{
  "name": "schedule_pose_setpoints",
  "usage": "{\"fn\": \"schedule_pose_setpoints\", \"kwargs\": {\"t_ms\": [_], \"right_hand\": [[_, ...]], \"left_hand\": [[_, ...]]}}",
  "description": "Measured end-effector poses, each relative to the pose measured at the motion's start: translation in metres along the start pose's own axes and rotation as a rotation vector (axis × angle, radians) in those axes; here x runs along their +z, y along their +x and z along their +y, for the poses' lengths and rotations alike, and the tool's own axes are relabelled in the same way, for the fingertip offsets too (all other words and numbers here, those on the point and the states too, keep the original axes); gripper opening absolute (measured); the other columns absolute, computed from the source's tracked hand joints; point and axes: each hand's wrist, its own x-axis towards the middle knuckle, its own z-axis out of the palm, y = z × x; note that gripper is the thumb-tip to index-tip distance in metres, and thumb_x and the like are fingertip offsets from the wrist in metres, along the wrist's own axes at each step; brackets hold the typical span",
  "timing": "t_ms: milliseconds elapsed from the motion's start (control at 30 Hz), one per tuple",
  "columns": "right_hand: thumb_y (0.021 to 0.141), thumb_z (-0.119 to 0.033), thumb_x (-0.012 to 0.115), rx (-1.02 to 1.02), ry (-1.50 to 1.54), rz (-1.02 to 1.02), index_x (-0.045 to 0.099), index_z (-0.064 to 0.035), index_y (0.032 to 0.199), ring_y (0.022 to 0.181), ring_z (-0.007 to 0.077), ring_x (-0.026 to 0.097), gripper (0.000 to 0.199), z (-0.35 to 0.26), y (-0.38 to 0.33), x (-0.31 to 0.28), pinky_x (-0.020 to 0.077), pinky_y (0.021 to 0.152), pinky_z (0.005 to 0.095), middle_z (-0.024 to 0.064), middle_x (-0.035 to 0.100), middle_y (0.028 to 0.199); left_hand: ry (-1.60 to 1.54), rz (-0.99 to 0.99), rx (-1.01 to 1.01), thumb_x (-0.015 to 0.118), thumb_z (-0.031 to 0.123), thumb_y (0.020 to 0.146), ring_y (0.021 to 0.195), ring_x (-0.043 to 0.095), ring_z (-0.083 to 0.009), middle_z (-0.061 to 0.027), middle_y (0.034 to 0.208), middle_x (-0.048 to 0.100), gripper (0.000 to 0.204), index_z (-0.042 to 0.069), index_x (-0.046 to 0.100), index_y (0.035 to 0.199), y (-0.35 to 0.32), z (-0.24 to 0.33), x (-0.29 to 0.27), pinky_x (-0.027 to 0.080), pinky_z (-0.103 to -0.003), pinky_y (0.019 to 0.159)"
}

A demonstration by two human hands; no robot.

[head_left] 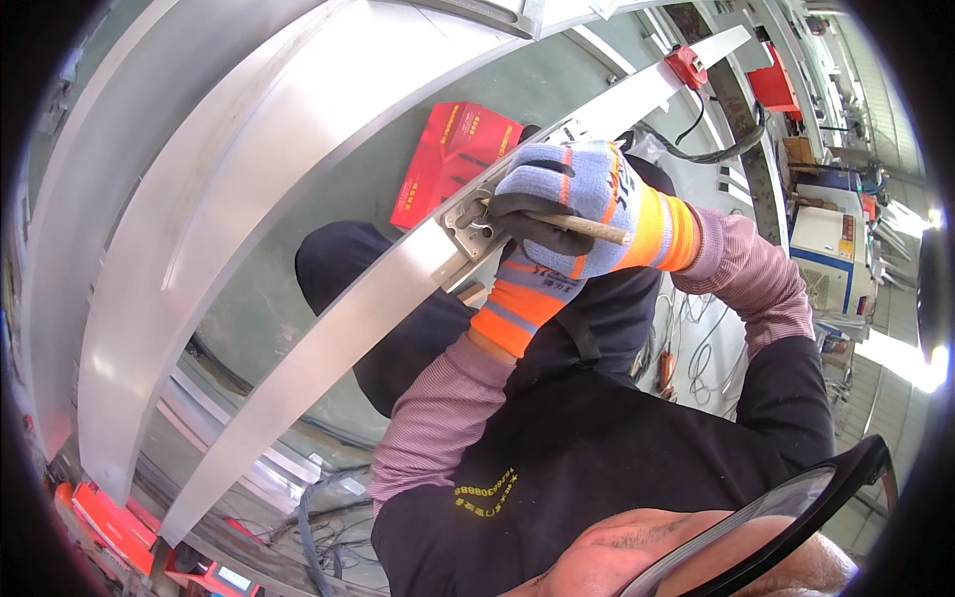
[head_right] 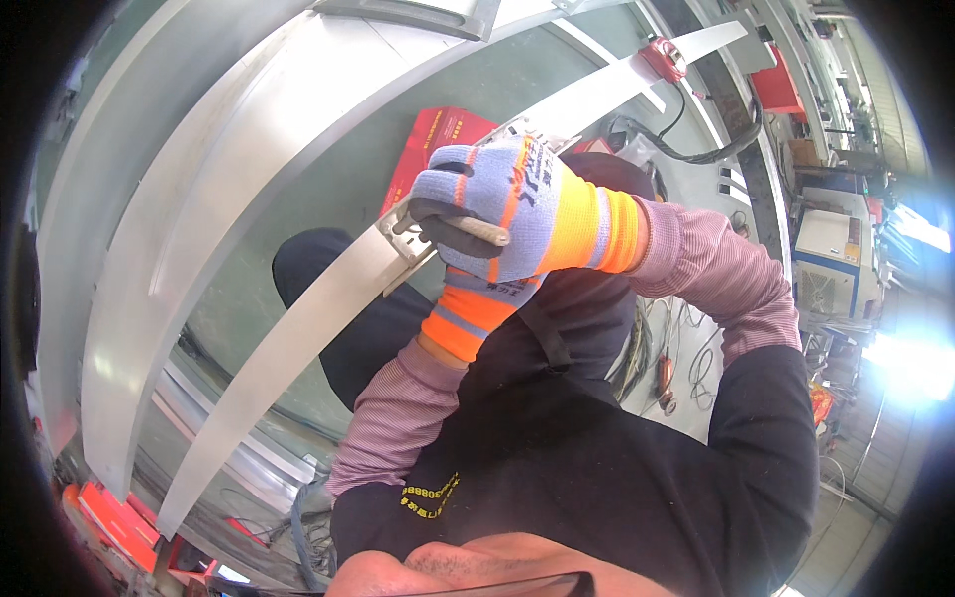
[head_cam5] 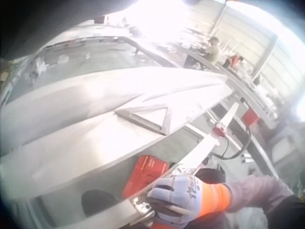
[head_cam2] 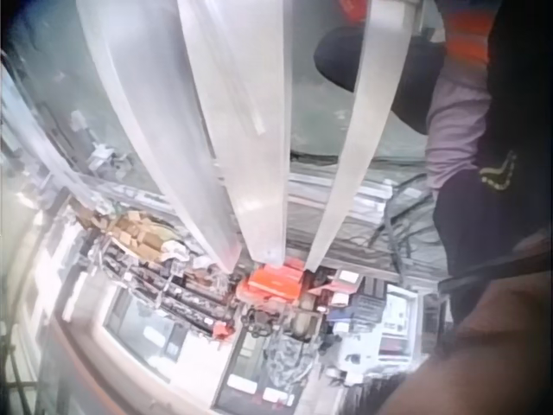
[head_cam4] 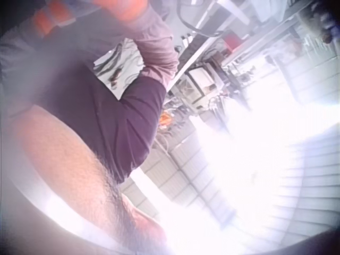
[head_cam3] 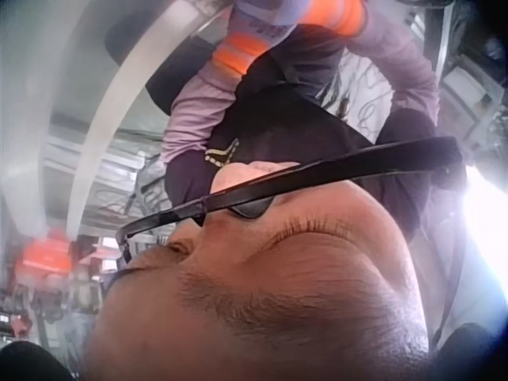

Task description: The person measures a long metal profile using a tape measure and marks it with a pencil. They then use a set square to draw a perpendicular line and place a metal bracket on the profile to mark additional points.

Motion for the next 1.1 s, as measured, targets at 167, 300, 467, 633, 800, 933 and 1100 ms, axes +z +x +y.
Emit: {"fn": "schedule_pose_setpoints", "kwargs": {"t_ms": [167, 300, 467, 633, 800, 933, 1100], "right_hand": [[0.070, -0.027, 0.074, 0.111, -0.063, -0.175, 0.063, -0.0138, 0.104, 0.081, 0.0315, 0.067, 0.038, -0.009, 0.010, -0.007, 0.0525, 0.068, 0.0394, 0.0086, 0.063, 0.088], [0.078, -0.009, 0.071, 0.266, 0.091, -0.254, 0.064, -0.0054, 0.104, 0.080, 0.0277, 0.066, 0.027, -0.011, 0.021, -0.017, 0.0532, 0.069, 0.0340, 0.0099, 0.064, 0.090], [0.080, -0.009, 0.069, 0.396, 0.363, -0.058, 0.066, -0.0054, 0.093, 0.073, 0.0192, 0.068, 0.014, 0.000, 0.017, -0.012, 0.0526, 0.065, 0.0322, 0.0072, 0.066, 0.078], [0.089, -0.001, 0.055, 0.519, 0.763, 0.284, 0.064, 0.0040, 0.102, 0.058, 0.0133, 0.060, 0.017, -0.009, -0.002, -0.037, 0.0476, 0.050, 0.0241, 0.0109, 0.067, 0.083], [0.099, -0.015, 0.053, 0.422, 0.440, 0.730, 0.059, 0.0039, 0.123, 0.068, 0.0124, 0.064, 0.031, 0.007, -0.066, -0.027, 0.0498, 0.059, 0.0241, 0.0117, 0.070, 0.093], [0.101, -0.011, 0.054, 0.397, 0.376, 1.113, 0.057, 0.0013, 0.132, 0.091, 0.0139, 0.066, 0.034, 0.045, -0.129, -0.004, 0.0528, 0.074, 0.0255, 0.0103, 0.069, 0.103], [0.090, 0.001, 0.056, 0.612, 0.037, 1.154, 0.051, -0.0011, 0.135, 0.106, 0.0215, 0.065, 0.045, 0.075, -0.199, 0.026, 0.0509, 0.091, 0.0296, 0.0137, 0.063, 0.120]], "left_hand": [[-0.175, 0.127, -0.058, 0.068, 0.044, 0.087, 0.135, 0.045, -0.0297, -0.0119, 0.144, 0.049, 0.070, 0.010, 0.044, 0.143, -0.001, 0.003, 0.004, 0.036, -0.043, 0.112], [-0.020, 0.050, -0.004, 0.058, 0.038, 0.095, 0.135, 0.044, -0.0263, -0.0112, 0.143, 0.050, 0.056, 0.011, 0.045, 0.142, 0.008, 0.006, 0.012, 0.038, -0.042, 0.111], [0.192, -0.073, 0.039, 0.059, 0.028, 0.090, 0.116, 0.058, -0.0221, -0.0092, 0.120, 0.063, 0.027, 0.014, 0.066, 0.112, 0.026, 0.010, -0.014, 0.044, -0.041, 0.102], [0.439, 0.074, 0.060, 0.045, 0.026, 0.094, 0.127, 0.051, -0.0320, -0.0115, 0.136, 0.057, 0.044, 0.008, 0.058, 0.133, 0.027, 0.012, -0.015, 0.033, -0.048, 0.112], [0.379, 0.019, 0.023, 0.056, 0.044, 0.091, 0.126, 0.051, -0.0320, -0.0116, 0.141, 0.052, 0.054, 0.015, 0.056, 0.137, 0.029, 0.016, -0.017, 0.037, -0.050, 0.107], [0.416, -0.028, 0.046, 0.057, 0.045, 0.092, 0.126, 0.051, -0.0334, -0.0141, 0.139, 0.055, 0.053, 0.016, 0.059, 0.136, 0.032, 0.024, -0.036, 0.036, -0.051, 0.107], [0.421, -0.075, 0.116, 0.066, 0.049, 0.082, 0.126, 0.050, -0.0390, -0.0183, 0.137, 0.054, 0.064, 0.015, 0.058, 0.135, 0.025, 0.026, -0.050, 0.033, -0.058, 0.108]]}}
